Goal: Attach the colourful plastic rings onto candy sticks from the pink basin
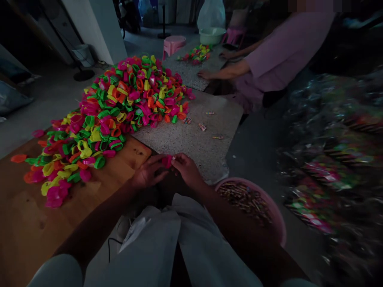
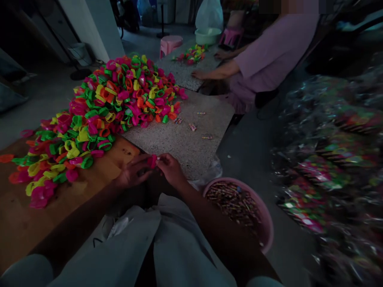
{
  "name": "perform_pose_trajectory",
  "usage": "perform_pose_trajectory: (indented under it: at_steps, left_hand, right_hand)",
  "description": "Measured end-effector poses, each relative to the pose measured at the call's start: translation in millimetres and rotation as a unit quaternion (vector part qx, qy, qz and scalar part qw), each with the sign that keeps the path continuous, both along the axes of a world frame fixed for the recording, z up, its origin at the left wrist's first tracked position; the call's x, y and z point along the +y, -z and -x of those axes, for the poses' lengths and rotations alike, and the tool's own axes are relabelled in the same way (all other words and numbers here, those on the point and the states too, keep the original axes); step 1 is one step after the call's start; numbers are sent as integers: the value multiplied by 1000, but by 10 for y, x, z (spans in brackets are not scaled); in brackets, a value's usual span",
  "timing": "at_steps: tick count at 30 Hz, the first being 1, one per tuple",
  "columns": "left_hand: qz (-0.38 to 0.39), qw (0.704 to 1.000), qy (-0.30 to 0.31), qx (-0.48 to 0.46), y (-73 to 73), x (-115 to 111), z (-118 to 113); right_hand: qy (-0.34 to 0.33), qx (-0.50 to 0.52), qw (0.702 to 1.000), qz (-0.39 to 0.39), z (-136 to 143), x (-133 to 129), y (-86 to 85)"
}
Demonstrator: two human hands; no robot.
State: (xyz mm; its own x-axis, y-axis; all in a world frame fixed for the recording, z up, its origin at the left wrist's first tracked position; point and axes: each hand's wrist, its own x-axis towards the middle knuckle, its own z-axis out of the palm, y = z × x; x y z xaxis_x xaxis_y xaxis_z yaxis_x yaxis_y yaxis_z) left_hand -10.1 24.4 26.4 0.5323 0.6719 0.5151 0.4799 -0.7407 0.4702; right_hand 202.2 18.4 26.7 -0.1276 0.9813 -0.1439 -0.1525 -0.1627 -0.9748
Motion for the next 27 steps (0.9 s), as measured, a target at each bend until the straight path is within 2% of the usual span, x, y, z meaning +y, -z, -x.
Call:
perform_pose_trajectory:
  at_steps: [3,6,9,12,14,17,20,24,27]
  left_hand:
    - [-44,997,-59,-16,111,-46,-73]
    - [-39,994,-102,-12,185,-91,-157]
    - [-11,995,-100,-18,203,-124,-201]
    - [8,995,-91,-24,223,-144,-202]
    - [20,994,-107,-11,259,-152,-195]
    - [40,987,-152,34,333,-142,-201]
    - [78,974,-174,119,375,-94,-240]
    - [116,943,-201,239,326,4,-328]
    - [130,918,-220,304,252,50,-393]
  right_hand:
    - [19,-30,999,-38,55,-58,27]
    - [27,-46,994,-96,100,-93,16]
    - [8,-71,987,-146,102,-99,32]
    - [-3,-122,981,-151,37,-76,105]
    - [-3,-183,970,-161,-40,-31,164]
    - [-17,-311,927,-209,-180,86,213]
    - [-75,-415,868,-263,-294,232,184]
    - [-156,-485,803,-310,-348,413,124]
    - [-162,-519,780,-310,-326,530,160]
